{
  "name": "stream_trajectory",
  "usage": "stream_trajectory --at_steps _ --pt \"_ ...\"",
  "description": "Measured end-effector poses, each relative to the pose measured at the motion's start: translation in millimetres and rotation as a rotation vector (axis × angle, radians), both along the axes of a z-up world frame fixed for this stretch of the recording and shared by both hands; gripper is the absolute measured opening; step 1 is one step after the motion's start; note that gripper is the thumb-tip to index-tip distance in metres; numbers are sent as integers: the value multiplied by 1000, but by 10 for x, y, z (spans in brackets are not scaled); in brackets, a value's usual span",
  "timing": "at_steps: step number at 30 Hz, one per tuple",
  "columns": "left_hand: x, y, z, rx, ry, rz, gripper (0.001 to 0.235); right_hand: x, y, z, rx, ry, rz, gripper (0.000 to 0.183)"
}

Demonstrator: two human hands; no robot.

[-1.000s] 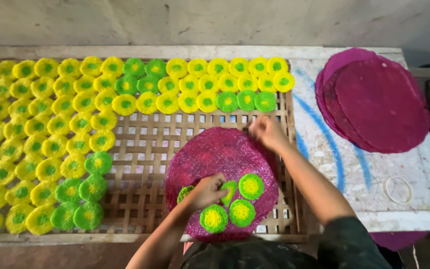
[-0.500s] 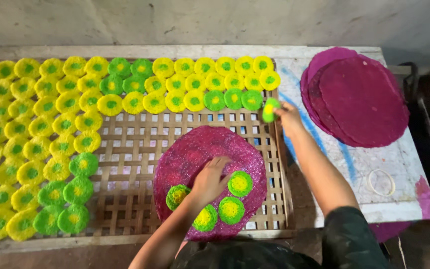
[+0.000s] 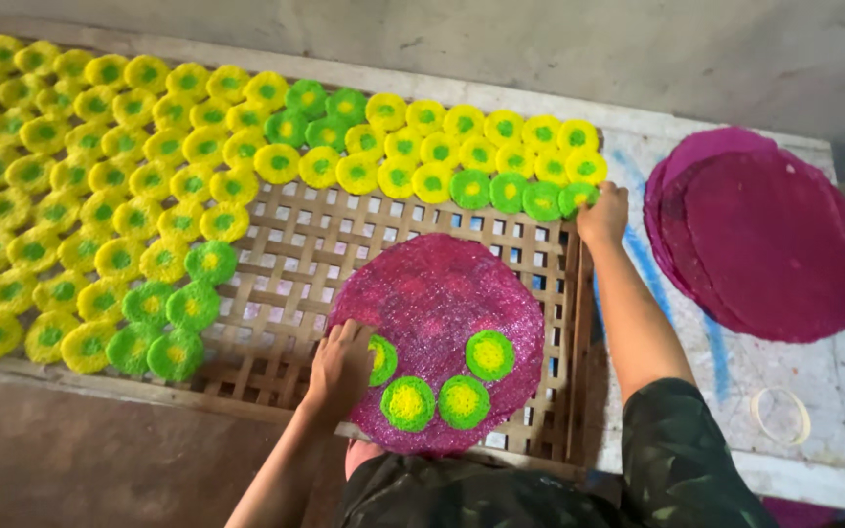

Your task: The person arranges small, round, yellow and green decorative items onto a woven mat. They pick up the items from a pink fabric sheet and place them in rows on the mat, working systematically to fill the available space.

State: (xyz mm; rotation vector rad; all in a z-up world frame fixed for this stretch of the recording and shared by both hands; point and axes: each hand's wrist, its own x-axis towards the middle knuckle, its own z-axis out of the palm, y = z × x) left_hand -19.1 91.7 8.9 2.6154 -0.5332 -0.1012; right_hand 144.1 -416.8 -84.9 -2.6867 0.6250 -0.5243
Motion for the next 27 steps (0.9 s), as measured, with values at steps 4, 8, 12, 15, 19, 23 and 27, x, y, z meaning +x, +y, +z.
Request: stream_trajectory --at_steps 4,8,12,15,19,23,27 --pt "65 159 -98 -22 121 -14 34 -306 497 460 -258 -158 82 54" --pt "134 272 -217 -55 78 -144 29 -876 1575 432 683 171 437 23" --pt "96 166 -159 -202 304 -171 28 -1565 2436 503 1177 790 751 25" --pt "108 231 31 -443 606 -153 29 -1896 2892 728 1313 979 577 36" --pt "217 562 364 -731 442 -147 40 -1825 3389 831 1281 618 328 45" --pt "716 1080 351 -832 166 26 30 -980 3773 494 1606 434 279 49" --pt "1021 1612 170 -897 262 139 29 136 4275 261 2138 383 99 49"
